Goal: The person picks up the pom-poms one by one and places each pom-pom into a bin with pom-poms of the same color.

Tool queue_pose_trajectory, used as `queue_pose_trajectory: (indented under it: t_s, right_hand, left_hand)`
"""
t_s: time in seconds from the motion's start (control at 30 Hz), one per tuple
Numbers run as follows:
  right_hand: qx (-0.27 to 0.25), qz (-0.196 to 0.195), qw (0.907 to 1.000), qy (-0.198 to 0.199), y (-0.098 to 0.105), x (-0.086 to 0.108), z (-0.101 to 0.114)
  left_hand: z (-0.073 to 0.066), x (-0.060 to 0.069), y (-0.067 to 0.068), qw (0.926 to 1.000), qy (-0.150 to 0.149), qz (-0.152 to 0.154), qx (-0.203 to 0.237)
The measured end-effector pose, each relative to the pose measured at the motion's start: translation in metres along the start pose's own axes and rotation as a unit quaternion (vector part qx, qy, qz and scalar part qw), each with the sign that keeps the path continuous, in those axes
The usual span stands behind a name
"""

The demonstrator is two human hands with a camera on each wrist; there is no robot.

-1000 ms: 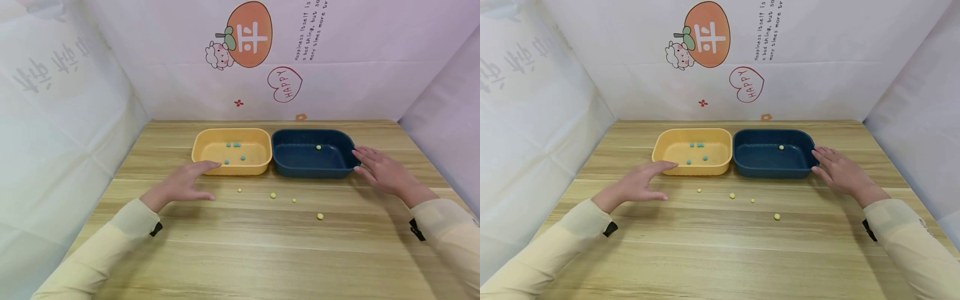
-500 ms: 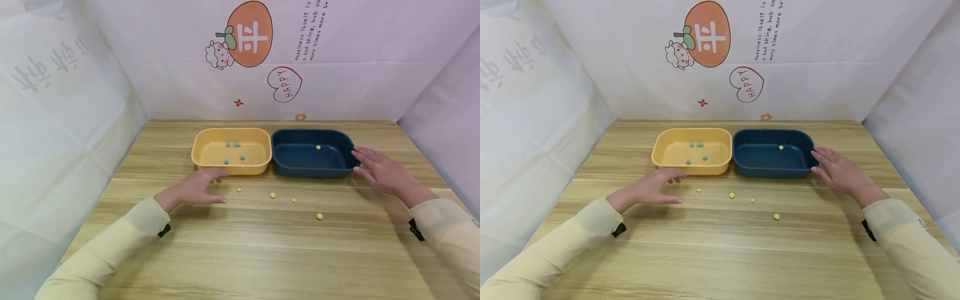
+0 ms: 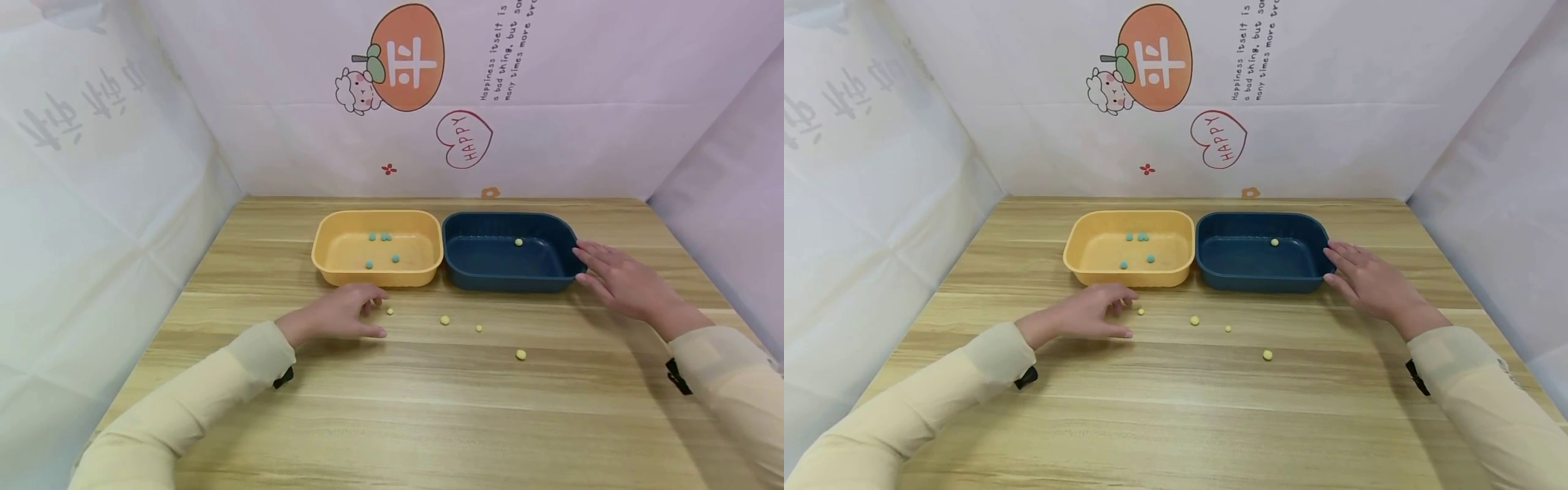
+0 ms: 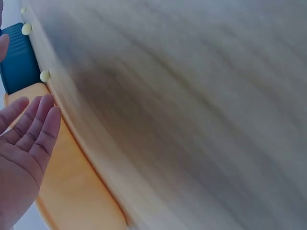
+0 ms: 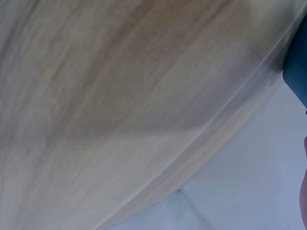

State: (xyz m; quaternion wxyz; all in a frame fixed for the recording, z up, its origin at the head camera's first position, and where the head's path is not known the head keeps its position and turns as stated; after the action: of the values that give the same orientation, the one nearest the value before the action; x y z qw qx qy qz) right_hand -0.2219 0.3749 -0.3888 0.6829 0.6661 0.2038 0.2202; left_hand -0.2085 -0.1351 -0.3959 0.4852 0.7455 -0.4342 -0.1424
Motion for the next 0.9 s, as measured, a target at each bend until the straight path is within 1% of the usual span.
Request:
queue_pose_trajectory:
  t_s: [0.17,0.3,0.37,0.47,0.6,0.77,0.9]
  right_hand:
    - [-0.005,0.007,0.9999,-0.010,0.000,0.000,0.001]
    - [-0.007,0.008,0.9999,-0.013,0.000,0.001,0.001]
    - [-0.008,0.007,0.9999,-0.012,0.000,0.001,0.001]
    - [-0.008,0.006,0.9999,-0.010,0.001,0.000,0.002]
    - [-0.009,0.006,0.9999,-0.008,0.001,0.000,0.003]
    - [-0.011,0.005,0.9999,-0.009,0.001,0.000,0.003]
    - [-0.012,0.008,0.9998,-0.012,0.002,0.001,0.002]
  left_hand:
    - [-0.002,-0.008,-0.004,0.9996,0.029,0.006,-0.003]
    - [-0.002,-0.013,-0.006,0.9989,0.046,0.003,0.008]
    - [-0.002,-0.016,-0.006,0.9986,0.050,-0.002,0.017]
    - [-0.001,-0.019,-0.007,0.9979,0.050,-0.008,0.039]
    - [-0.001,-0.024,-0.009,0.9964,0.043,-0.019,0.070]
    - [0.000,-0.029,-0.011,0.9943,0.042,-0.027,0.094]
    - [0.002,-0.031,-0.013,0.9908,0.042,-0.032,0.125]
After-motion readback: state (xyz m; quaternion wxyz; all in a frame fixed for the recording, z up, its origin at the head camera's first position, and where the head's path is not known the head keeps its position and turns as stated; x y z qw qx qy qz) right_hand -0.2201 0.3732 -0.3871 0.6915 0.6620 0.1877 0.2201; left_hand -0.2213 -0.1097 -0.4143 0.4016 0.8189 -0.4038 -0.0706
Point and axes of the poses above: each hand's wrist, its own x-axis away from the middle knuckle, its own y-axis out of the back of the hand, z = x × y, the point moved 1 cm from there along -x, towards the middle knuckle, and after that the axes turned 14 degrees about z, right-handed, at the moved point
